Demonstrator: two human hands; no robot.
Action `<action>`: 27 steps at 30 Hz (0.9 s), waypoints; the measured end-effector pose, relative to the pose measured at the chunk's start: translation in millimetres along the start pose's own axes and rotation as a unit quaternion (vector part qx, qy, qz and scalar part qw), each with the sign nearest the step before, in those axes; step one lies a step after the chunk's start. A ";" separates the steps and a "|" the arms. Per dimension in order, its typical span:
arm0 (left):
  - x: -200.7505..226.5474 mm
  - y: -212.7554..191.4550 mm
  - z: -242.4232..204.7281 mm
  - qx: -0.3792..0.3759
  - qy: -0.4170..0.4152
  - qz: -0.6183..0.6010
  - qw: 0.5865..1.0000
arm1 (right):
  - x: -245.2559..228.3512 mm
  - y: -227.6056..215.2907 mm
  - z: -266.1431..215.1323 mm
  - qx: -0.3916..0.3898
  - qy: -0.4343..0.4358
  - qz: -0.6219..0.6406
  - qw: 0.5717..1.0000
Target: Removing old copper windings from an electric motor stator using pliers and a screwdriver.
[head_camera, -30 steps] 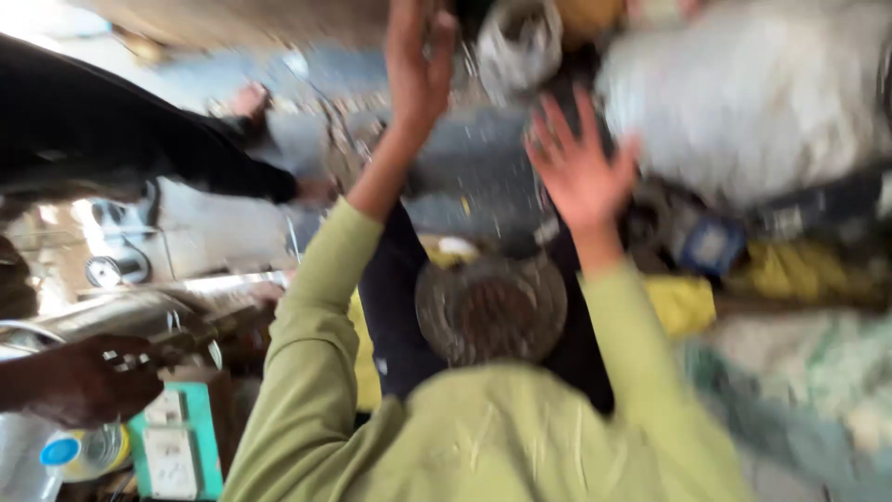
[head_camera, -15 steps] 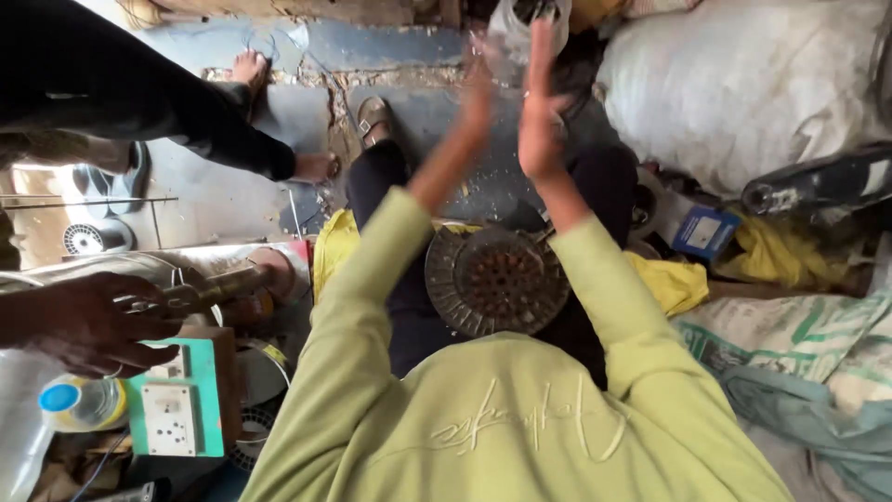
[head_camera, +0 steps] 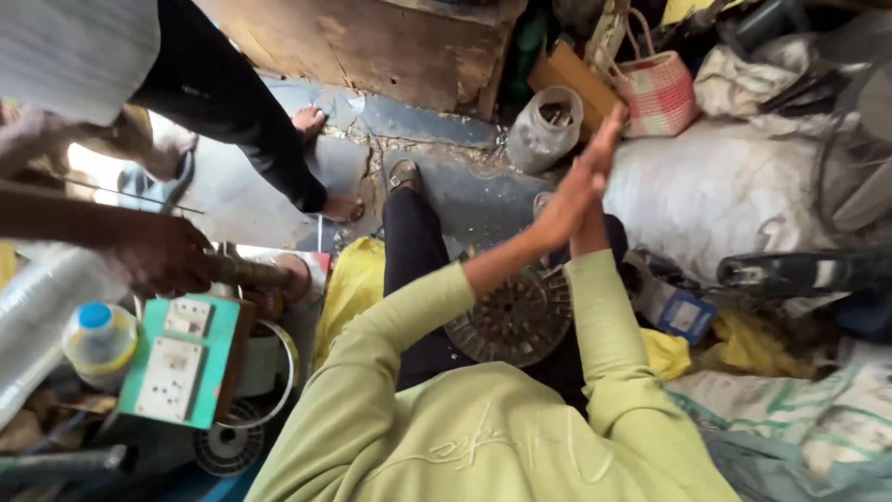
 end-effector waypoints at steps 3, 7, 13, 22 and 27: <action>19.6 -5.5 -6.7 -0.160 0.047 0.553 0.816 | -11.7 -3.3 -0.2 0.052 0.073 0.110 0.990; 31.1 -10.8 -19.3 -0.005 0.024 0.437 0.899 | -104.3 48.3 -36.4 -0.048 0.149 0.311 0.937; 55.2 -9.4 -66.5 -0.062 0.152 0.240 0.957 | -75.3 24.4 -51.3 0.085 0.204 0.177 0.959; 67.8 -3.3 -70.7 -0.112 0.075 0.283 0.950 | -94.9 37.9 -57.7 0.019 0.127 0.208 0.970; 2.0 -24.6 -38.6 0.065 0.043 0.358 0.930 | -157.0 69.0 -71.4 -0.107 0.085 0.350 0.927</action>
Point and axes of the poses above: each hand's wrist, its own z-axis towards the middle knuckle, its own y-axis out of the palm, x = y × z, the point moved 2 cm from there along z, towards the middle knuckle, and after that the axes turned 6 degrees about -z, right-handed, at the moved point
